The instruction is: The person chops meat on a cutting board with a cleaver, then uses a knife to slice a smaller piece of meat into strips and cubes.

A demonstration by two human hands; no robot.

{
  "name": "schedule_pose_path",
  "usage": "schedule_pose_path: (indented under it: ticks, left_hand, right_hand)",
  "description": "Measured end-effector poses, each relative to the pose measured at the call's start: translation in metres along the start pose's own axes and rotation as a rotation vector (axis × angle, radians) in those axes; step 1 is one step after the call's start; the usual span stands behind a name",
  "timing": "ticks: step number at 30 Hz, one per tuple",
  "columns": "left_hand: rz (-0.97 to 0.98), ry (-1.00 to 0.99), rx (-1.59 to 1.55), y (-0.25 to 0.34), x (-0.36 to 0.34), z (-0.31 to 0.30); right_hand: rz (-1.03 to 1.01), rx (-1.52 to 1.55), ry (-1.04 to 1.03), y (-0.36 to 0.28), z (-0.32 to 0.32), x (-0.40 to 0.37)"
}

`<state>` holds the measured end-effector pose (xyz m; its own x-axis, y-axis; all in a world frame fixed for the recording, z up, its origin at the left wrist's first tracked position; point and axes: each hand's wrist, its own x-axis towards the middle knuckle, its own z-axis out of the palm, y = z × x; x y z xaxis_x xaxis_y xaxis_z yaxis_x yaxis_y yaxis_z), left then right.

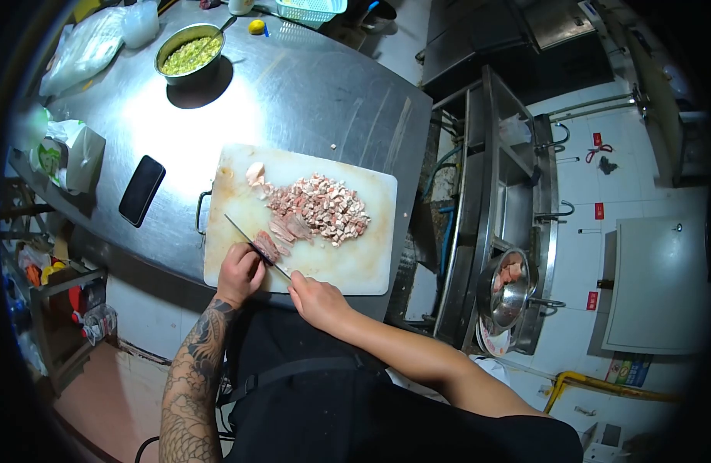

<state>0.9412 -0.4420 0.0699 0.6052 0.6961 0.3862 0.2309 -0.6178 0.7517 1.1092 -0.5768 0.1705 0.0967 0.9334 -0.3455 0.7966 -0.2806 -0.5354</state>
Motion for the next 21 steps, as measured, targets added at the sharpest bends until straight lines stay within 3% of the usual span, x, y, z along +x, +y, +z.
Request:
schedule_pose_path:
  ticks: [4, 12, 14, 16, 21]
  left_hand:
    - [0.0, -0.018, 0.014, -0.002, -0.004, 0.001]
    - [0.018, -0.106, 0.015, 0.001, 0.001, -0.008]
    - [0.02, -0.135, 0.009, 0.003, 0.007, -0.009]
    - [0.162, -0.101, 0.082, 0.009, 0.024, -0.012]
    - [0.15, -0.26, -0.02, 0.004, 0.049, -0.015]
  right_hand:
    - [-0.045, 0.009, 0.09, 0.006, 0.016, 0.006]
    - [0.016, 0.072, 0.117, -0.012, -0.035, -0.029]
    - [0.048, 0.087, 0.128, -0.006, -0.05, -0.041]
    - [0.101, 0.166, 0.141, 0.002, -0.064, -0.049]
    - [0.152, 0.236, 0.208, 0.037, -0.071, -0.061]
